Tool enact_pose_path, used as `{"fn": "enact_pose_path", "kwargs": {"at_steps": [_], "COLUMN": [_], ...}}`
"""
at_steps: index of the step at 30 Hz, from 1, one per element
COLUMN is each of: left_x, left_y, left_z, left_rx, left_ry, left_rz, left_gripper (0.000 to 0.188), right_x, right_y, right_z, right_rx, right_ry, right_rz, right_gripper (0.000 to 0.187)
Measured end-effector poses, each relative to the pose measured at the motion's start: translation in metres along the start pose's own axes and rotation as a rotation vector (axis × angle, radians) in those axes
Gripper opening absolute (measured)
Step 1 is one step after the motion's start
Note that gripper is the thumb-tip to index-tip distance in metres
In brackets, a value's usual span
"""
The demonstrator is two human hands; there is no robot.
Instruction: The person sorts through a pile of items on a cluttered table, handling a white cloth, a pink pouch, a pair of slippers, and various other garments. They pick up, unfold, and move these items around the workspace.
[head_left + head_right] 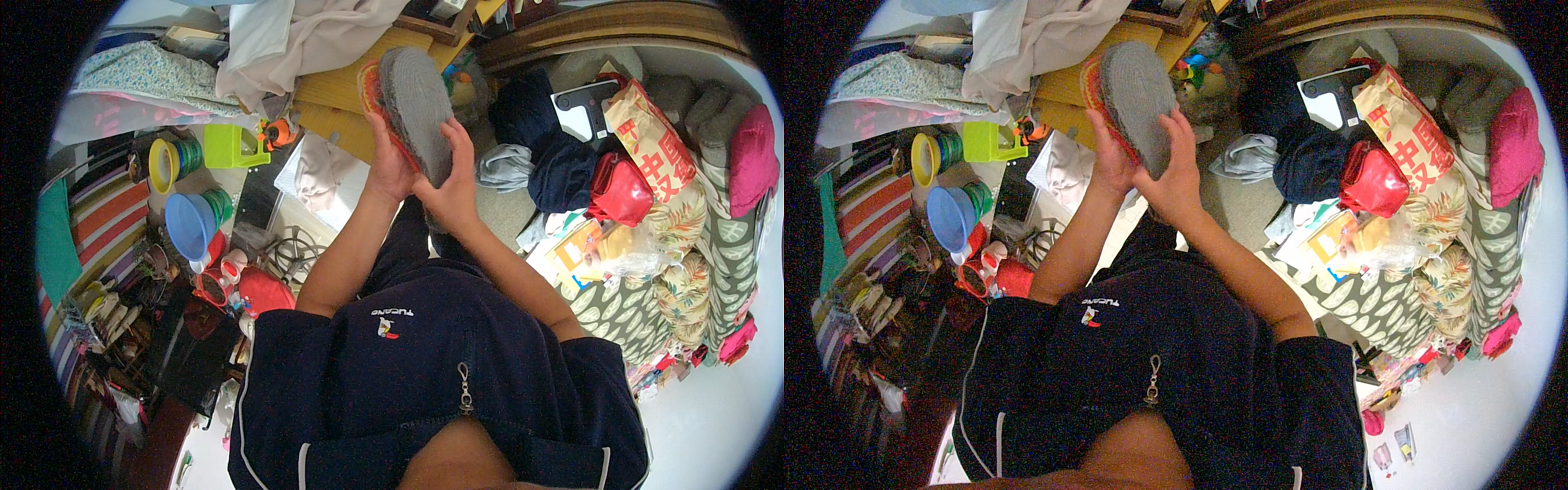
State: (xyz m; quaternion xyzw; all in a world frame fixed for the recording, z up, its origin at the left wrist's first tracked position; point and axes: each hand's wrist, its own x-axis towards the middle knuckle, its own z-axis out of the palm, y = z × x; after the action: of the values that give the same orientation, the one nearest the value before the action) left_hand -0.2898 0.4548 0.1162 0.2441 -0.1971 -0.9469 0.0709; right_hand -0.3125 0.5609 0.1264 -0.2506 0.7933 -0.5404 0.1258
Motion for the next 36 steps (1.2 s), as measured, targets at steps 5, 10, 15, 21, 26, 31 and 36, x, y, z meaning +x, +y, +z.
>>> {"fn": "enact_pose_path", "kwargs": {"at_steps": [5, 10, 15, 21, 26, 31, 36], "left_x": [0.0, 0.005, 0.014, 0.016, 0.016, 0.015, 0.007], "left_y": [0.0, 0.003, 0.01, 0.008, -0.002, -0.009, 0.013], "left_z": [-0.01, -0.016, -0.03, -0.031, -0.019, -0.016, -0.009], "left_rx": [0.028, 0.143, 0.104, 0.139, 0.251, 0.141, -0.038], "left_ry": [-0.119, -0.06, 0.014, 0.048, 0.109, 0.138, 0.137], "left_rz": [0.003, 0.085, 0.073, 0.126, 0.195, 0.159, 0.083], "left_gripper": [0.079, 0.068, 0.055, 0.041, 0.044, 0.054, 0.046], "right_x": [0.002, -0.001, -0.003, -0.002, 0.0, 0.001, 0.013], "right_y": [0.012, 0.018, 0.016, 0.028, 0.024, 0.028, 0.028], "right_z": [-0.006, -0.008, -0.008, -0.007, -0.004, 0.0, -0.026], "right_rx": [0.46, 0.526, 0.525, 0.619, 0.431, 0.407, 0.679], "right_ry": [-0.086, -0.15, -0.228, -0.312, -0.328, -0.315, -0.424], "right_rz": [0.264, 0.293, 0.237, 0.304, 0.298, 0.321, 0.619], "right_gripper": [0.07, 0.07, 0.072, 0.069, 0.076, 0.078, 0.065]}}
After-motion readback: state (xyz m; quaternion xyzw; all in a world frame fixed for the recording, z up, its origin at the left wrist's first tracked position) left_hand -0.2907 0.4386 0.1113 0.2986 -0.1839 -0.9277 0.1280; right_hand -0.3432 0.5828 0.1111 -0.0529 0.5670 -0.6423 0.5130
